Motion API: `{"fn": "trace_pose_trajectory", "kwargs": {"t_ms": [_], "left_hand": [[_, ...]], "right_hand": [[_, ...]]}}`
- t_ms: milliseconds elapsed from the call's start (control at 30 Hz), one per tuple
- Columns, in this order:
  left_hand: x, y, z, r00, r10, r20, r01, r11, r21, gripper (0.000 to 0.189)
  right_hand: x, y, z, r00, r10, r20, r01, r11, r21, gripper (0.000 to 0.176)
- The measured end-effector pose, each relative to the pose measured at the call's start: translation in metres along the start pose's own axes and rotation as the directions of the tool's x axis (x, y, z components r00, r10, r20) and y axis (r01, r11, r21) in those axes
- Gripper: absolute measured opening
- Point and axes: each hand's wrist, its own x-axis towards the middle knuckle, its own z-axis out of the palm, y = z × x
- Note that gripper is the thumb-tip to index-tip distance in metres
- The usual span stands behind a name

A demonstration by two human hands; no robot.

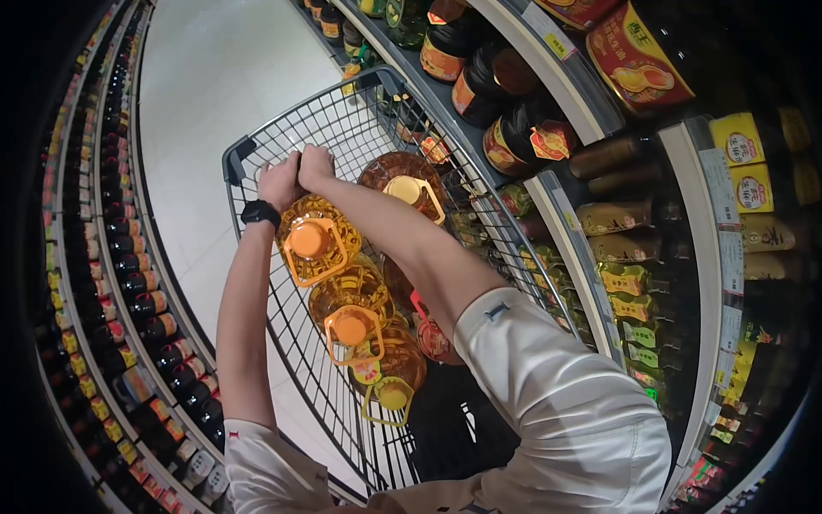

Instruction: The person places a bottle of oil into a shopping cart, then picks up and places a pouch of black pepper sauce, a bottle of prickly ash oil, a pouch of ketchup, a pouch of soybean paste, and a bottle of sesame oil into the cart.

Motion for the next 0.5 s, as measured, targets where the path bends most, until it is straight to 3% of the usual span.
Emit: {"fn": "trace_pose_trajectory", "kwargs": {"t_ms": [167, 267, 333, 433, 500], "left_hand": [[0.000, 0.001, -0.009, 0.997, -0.017, 0.078, 0.018, 1.000, -0.018, 0.061], [-0.002, 0.007, -0.017, 0.997, -0.015, 0.072, 0.018, 0.999, -0.037, 0.047], [-0.004, 0.014, -0.021, 0.998, -0.012, 0.065, 0.015, 0.999, -0.052, 0.045], [-0.005, 0.013, -0.018, 0.996, -0.058, 0.074, 0.060, 0.998, -0.031, 0.045], [-0.006, 0.013, -0.020, 0.995, -0.071, 0.071, 0.076, 0.994, -0.073, 0.046]], "right_hand": [[0.012, 0.006, -0.006, 0.982, 0.005, 0.189, 0.024, 0.989, -0.149, 0.036], [0.010, -0.001, -0.019, 0.953, 0.011, 0.303, 0.044, 0.984, -0.172, 0.043], [0.024, 0.016, -0.011, 0.928, -0.032, 0.372, 0.088, 0.987, -0.134, 0.049], [0.031, 0.030, -0.009, 0.839, -0.073, 0.539, 0.017, 0.994, 0.108, 0.049], [0.019, 0.022, -0.027, 0.884, -0.051, 0.465, 0.045, 0.999, 0.024, 0.048]]}}
